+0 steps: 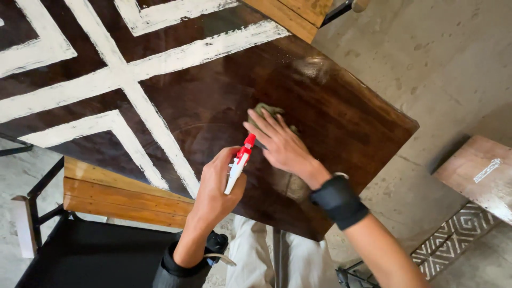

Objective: The person sprays a liquid from a bottle onto a wooden table and wipes it with a cloth. They then move to a second wooden table and repeat the spraying and wiping process.

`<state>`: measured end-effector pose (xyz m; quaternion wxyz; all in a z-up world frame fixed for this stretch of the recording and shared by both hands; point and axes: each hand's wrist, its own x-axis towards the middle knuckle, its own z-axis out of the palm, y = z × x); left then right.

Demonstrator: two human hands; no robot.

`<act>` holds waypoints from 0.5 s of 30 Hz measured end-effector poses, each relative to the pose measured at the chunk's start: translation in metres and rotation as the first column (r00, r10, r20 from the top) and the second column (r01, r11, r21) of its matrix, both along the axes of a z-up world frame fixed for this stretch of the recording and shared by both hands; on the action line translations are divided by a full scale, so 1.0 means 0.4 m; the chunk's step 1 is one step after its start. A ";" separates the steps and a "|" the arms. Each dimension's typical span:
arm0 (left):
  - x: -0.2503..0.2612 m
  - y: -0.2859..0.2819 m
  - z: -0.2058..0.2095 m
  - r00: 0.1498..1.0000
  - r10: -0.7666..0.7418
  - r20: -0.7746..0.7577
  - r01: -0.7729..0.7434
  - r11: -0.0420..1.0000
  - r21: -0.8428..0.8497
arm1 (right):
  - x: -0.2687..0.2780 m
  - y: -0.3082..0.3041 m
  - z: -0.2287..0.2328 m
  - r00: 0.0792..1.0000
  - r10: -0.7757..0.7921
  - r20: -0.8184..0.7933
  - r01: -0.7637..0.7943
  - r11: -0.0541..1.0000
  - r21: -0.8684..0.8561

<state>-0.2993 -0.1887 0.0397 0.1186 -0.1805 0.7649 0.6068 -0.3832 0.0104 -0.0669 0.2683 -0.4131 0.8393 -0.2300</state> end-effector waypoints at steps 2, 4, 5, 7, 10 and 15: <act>-0.009 -0.010 0.004 1.000 -0.003 0.020 0.003 1.000 0.013 | -0.006 0.073 -0.002 1.000 -0.004 0.014 0.004 0.999 0.048; -0.020 -0.018 -0.001 1.000 -0.004 0.027 0.003 1.000 0.026 | -0.028 0.135 -0.005 1.000 -0.007 0.016 0.005 0.995 0.095; -0.026 -0.024 -0.007 1.000 -0.007 0.020 0.007 1.000 0.025 | -0.044 0.157 -0.008 0.995 -0.087 -0.054 0.092 0.991 0.098; -0.035 -0.033 -0.009 1.000 0.000 0.019 0.000 1.000 0.028 | -0.077 0.193 -0.014 0.981 -0.156 -0.118 0.168 0.981 0.098; -0.032 -0.039 -0.006 0.999 0.014 0.050 -0.016 0.999 0.043 | -0.105 0.232 -0.037 0.910 -0.370 -0.188 0.380 0.925 0.017; -0.019 -0.046 -0.019 0.999 0.037 0.000 -0.037 0.999 -0.001 | -0.172 0.191 -0.095 0.808 -0.554 -0.201 0.558 0.829 -0.042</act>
